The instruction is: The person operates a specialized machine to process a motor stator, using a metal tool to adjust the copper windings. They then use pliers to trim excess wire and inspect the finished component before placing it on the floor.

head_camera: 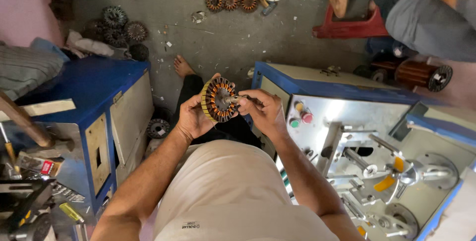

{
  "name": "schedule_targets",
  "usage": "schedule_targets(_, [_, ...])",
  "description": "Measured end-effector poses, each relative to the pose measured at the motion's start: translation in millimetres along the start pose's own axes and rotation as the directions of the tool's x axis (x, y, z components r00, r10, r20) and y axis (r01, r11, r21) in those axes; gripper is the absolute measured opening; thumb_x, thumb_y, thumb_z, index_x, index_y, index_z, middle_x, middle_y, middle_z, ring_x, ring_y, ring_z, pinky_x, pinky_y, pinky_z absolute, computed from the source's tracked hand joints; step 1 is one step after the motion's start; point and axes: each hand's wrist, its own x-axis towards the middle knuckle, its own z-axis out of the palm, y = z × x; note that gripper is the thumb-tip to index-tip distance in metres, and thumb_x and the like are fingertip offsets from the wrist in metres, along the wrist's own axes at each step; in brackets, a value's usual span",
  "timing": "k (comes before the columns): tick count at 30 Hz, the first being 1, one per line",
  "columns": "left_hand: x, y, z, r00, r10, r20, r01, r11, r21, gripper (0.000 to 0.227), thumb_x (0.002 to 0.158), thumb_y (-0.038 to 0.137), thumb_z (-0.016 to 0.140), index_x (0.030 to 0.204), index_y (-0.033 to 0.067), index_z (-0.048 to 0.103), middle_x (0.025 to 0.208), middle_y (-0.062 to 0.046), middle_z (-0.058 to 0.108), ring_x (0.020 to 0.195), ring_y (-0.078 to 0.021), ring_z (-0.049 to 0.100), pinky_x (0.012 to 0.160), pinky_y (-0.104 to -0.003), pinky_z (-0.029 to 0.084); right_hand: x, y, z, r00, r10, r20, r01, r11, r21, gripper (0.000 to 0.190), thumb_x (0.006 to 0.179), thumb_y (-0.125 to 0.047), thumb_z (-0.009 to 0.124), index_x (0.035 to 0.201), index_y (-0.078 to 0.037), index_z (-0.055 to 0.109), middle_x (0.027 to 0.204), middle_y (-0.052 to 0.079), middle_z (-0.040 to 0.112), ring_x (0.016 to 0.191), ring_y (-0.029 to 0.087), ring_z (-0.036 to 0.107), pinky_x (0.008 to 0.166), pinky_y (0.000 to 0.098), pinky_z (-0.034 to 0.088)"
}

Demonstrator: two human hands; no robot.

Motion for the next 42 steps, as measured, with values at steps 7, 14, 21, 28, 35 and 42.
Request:
schedule_targets(7, [41, 60, -154, 0.875, 0.129, -0.467, -0.025, 0.974, 0.223, 0.071, 0.095, 0.056, 0.053, 0.154, 0.0184, 0.045, 0.152, -0.012, 0.055, 0.137, -0.0355, 0.054, 0.110, -0.059, 0.045, 123, 47, 87, 0.996, -0.012, 0.091, 0.018, 0.998, -0.059, 0.024, 0.097, -0.013, 0.071, 0.116, 0.002, 0.069, 0.101, 0.013, 0.074, 0.080, 0.016, 0.077, 0.069, 0.0268, 0.065])
schedule_targets(14, [22, 47, -247, 0.547, 0.496, -0.674, 0.826, -0.190, 0.530, 0.082, 0.080, 0.056, 0.077, 0.149, 0.0270, 0.043, 0.160, -0.009, 0.033, 0.126, -0.0518, 0.050, 0.101, -0.058, 0.048, 311, 239, 166, 0.982, -0.160, 0.101, 0.189, 0.846, -0.499, 0.022, 0.087, -0.014, 0.077, 0.106, -0.003, 0.074, 0.102, 0.021, 0.074, 0.092, 0.040, 0.071, 0.080, 0.0458, 0.058])
schedule_targets(21, [72, 113, -279, 0.327, 0.381, -0.865, 0.940, -0.035, 0.339, 0.085, 0.073, 0.055, 0.080, 0.148, 0.0398, 0.042, 0.160, -0.011, 0.029, 0.118, -0.0473, 0.057, 0.090, -0.051, 0.058, 510, 434, 227, 0.994, 0.037, 0.105, 0.050, 0.696, -0.717, 0.021, 0.089, -0.018, 0.075, 0.106, -0.006, 0.075, 0.102, 0.023, 0.072, 0.097, 0.044, 0.068, 0.086, 0.0529, 0.055])
schedule_targets(28, [88, 117, -326, 0.201, 0.460, -0.865, 0.974, -0.003, 0.225, 0.084, 0.062, 0.057, 0.083, 0.140, 0.0492, 0.053, 0.154, 0.002, 0.038, 0.120, -0.0364, 0.057, 0.091, -0.048, 0.059, 676, 524, 249, 0.979, -0.196, 0.054, 0.162, 0.592, -0.790, 0.025, 0.087, -0.019, 0.078, 0.106, -0.004, 0.073, 0.099, 0.023, 0.072, 0.092, 0.044, 0.068, 0.083, 0.0543, 0.054])
schedule_targets(35, [87, 115, -351, 0.188, 0.344, -0.920, 0.975, 0.047, 0.217, 0.088, 0.060, 0.057, 0.086, 0.140, 0.0521, 0.051, 0.159, 0.000, 0.033, 0.125, -0.0360, 0.048, 0.097, -0.048, 0.055, 724, 479, 266, 0.968, -0.251, -0.004, 0.142, 0.560, -0.816, 0.043, 0.085, -0.022, 0.081, 0.121, -0.003, 0.067, 0.107, 0.025, 0.067, 0.097, 0.044, 0.066, 0.084, 0.0538, 0.055])
schedule_targets(42, [81, 113, -354, 0.211, 0.298, -0.931, 0.956, 0.136, 0.260, 0.089, 0.061, 0.056, 0.085, 0.142, 0.0504, 0.050, 0.159, 0.000, 0.032, 0.126, -0.0374, 0.048, 0.095, -0.050, 0.056, 640, 440, 391, 0.869, -0.151, 0.471, 0.481, 0.482, -0.732, 0.055, 0.089, -0.031, 0.076, 0.136, -0.011, 0.055, 0.120, 0.018, 0.065, 0.108, 0.040, 0.064, 0.089, 0.0526, 0.054])
